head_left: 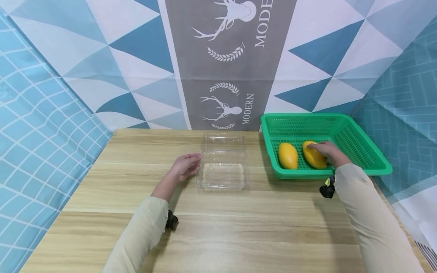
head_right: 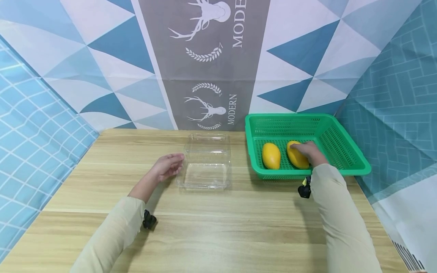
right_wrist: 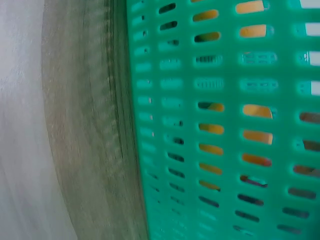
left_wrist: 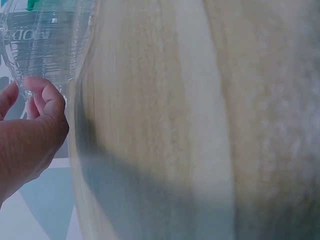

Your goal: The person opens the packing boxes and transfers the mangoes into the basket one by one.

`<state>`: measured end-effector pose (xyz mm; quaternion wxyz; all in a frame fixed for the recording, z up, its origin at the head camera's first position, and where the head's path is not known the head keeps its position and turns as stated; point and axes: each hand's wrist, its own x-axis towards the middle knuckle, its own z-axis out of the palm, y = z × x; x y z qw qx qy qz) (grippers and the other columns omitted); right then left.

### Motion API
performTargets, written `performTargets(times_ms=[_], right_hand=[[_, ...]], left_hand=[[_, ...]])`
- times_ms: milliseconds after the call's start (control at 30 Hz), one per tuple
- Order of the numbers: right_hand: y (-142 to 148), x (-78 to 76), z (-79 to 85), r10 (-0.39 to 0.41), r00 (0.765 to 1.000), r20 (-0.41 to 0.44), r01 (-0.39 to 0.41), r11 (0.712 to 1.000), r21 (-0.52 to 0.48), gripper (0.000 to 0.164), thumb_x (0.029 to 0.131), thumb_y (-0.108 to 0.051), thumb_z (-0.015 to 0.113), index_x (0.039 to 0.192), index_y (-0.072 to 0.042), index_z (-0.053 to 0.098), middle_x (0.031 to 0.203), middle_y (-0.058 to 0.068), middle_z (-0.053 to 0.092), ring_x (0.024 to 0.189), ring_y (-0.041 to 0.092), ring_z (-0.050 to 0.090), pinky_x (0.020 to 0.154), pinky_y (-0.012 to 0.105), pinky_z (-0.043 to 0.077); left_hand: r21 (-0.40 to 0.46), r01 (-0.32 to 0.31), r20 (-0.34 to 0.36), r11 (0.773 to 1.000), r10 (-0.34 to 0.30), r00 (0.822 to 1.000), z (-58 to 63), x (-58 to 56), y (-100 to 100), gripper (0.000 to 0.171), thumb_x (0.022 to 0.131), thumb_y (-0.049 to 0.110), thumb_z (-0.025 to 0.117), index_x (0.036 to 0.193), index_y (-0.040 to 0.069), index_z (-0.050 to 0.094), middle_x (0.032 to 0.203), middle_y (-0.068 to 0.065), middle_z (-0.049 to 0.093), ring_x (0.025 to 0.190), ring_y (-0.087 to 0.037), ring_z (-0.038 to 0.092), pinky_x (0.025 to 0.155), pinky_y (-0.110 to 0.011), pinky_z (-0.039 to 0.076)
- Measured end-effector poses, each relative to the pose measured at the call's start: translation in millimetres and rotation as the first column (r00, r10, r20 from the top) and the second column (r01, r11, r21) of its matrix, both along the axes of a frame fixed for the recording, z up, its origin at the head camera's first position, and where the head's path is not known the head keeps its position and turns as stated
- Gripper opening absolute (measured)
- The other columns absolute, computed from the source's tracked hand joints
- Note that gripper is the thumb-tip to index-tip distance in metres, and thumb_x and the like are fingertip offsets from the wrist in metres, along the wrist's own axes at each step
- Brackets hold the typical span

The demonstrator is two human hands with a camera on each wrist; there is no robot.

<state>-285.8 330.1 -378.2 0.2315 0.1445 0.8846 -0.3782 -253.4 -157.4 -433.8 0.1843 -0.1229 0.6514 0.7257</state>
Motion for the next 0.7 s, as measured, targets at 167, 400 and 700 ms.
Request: performTargets(times_ms=[167, 400, 700], right_hand=[[3.6, 4.0, 6.4, -0.022, 1.0, -0.011, 0.022, 1.0, 0.003, 0.099, 0.09, -0.057, 0.04, 0.144, 0.01, -0.01, 0.148, 0.036, -0.005, 0.136, 0.05, 0.012, 0.107, 0.063, 0.028], [9.9, 6.4, 8.2, -0.06, 0.997, -0.054, 0.06, 0.998, 0.004, 0.1, 0.089, -0.06, 0.041, 0.145, 0.007, -0.007, 0.15, 0.034, -0.008, 0.136, 0.052, 0.01, 0.104, 0.068, 0.027], [9.9, 5.7, 6.5, -0.182, 0.968, -0.173, 0.178, 0.983, -0.042, 0.094, 0.089, -0.057, 0.047, 0.148, 0.004, 0.005, 0.152, 0.03, 0.003, 0.136, 0.05, 0.016, 0.105, 0.065, 0.027]], left_hand=[[0.004, 0.004, -0.002, 1.0, -0.004, 1.0, -0.2, 0.8, 0.2, 0.047, 0.092, 0.017, 0.058, 0.133, -0.001, 0.043, 0.092, 0.001, 0.053, 0.075, -0.008, 0.053, 0.067, -0.015, 0.051], [0.002, 0.004, 0.001, 1.0, -0.004, 1.0, 0.6, 1.7, -0.7, 0.047, 0.093, 0.018, 0.057, 0.134, -0.001, 0.043, 0.093, 0.0, 0.053, 0.075, -0.008, 0.053, 0.067, -0.015, 0.051], [0.007, -0.032, 0.014, 0.999, 0.032, 0.999, 2.3, 1.2, -0.8, 0.045, 0.094, 0.016, 0.054, 0.134, 0.0, 0.042, 0.097, -0.003, 0.055, 0.075, -0.009, 0.055, 0.067, -0.017, 0.052]])
